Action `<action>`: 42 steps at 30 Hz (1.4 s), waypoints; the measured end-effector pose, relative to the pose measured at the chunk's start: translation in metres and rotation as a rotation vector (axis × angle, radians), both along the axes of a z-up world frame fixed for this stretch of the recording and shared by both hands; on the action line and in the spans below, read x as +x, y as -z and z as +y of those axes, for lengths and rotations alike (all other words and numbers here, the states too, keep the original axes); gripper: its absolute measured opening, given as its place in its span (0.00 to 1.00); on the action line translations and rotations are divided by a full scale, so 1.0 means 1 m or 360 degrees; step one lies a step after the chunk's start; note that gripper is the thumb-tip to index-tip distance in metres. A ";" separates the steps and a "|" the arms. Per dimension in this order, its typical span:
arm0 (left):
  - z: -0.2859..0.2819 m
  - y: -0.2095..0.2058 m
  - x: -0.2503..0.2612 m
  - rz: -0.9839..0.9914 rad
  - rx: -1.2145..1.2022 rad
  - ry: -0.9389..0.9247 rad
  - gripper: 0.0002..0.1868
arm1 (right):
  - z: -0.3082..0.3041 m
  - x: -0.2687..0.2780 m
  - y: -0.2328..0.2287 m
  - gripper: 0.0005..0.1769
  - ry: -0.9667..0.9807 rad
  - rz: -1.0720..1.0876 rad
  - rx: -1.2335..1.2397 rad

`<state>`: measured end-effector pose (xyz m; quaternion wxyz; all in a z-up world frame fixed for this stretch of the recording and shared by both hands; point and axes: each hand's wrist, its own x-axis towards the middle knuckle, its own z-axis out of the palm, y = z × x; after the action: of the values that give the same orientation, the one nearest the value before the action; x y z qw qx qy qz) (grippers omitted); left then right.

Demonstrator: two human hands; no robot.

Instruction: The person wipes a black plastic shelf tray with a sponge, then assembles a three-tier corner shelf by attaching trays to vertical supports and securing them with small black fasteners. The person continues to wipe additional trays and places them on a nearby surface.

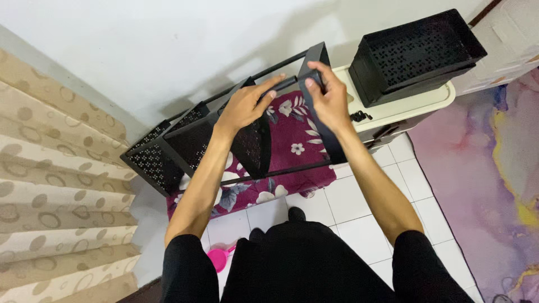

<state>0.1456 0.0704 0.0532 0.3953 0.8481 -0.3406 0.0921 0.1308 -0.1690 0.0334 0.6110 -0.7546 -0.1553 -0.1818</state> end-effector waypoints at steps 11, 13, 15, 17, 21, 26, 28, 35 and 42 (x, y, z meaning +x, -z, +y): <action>0.010 -0.033 -0.020 -0.0043 -0.0157 -0.0184 0.14 | 0.007 0.022 -0.033 0.16 -0.0401 -0.0160 0.0029; 0.014 -0.033 -0.019 -0.0132 -0.0175 -0.0174 0.14 | 0.013 0.021 -0.037 0.16 -0.0439 -0.0180 0.0003; 0.018 -0.030 -0.019 -0.0204 -0.0190 -0.0166 0.14 | 0.016 0.019 -0.041 0.16 -0.0475 -0.0229 -0.0015; 0.018 -0.026 -0.018 -0.0211 -0.0217 -0.0155 0.15 | 0.018 0.018 -0.043 0.16 -0.0479 -0.0218 -0.0017; 0.017 -0.016 -0.017 -0.0175 -0.0276 -0.0188 0.16 | 0.021 0.013 -0.048 0.16 -0.0368 -0.0105 -0.0107; 0.015 -0.008 -0.014 -0.0290 -0.0413 -0.0125 0.15 | 0.023 0.002 -0.053 0.15 -0.0325 -0.0104 -0.0176; 0.013 -0.006 -0.016 -0.0210 -0.0398 -0.0139 0.15 | 0.021 -0.004 -0.053 0.15 -0.0330 -0.0092 -0.0166; 0.010 -0.015 -0.019 -0.0196 -0.0436 -0.0234 0.15 | 0.033 -0.002 -0.062 0.15 -0.0342 -0.0160 -0.0199; 0.026 -0.048 -0.024 -0.0243 -0.0618 -0.0276 0.14 | 0.046 0.003 -0.117 0.13 -0.0369 -0.0495 -0.0409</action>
<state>0.1220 0.0959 0.1010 0.5149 0.7727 -0.2713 0.2534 0.1337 -0.1230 0.1506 0.4954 -0.7664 -0.3550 -0.2031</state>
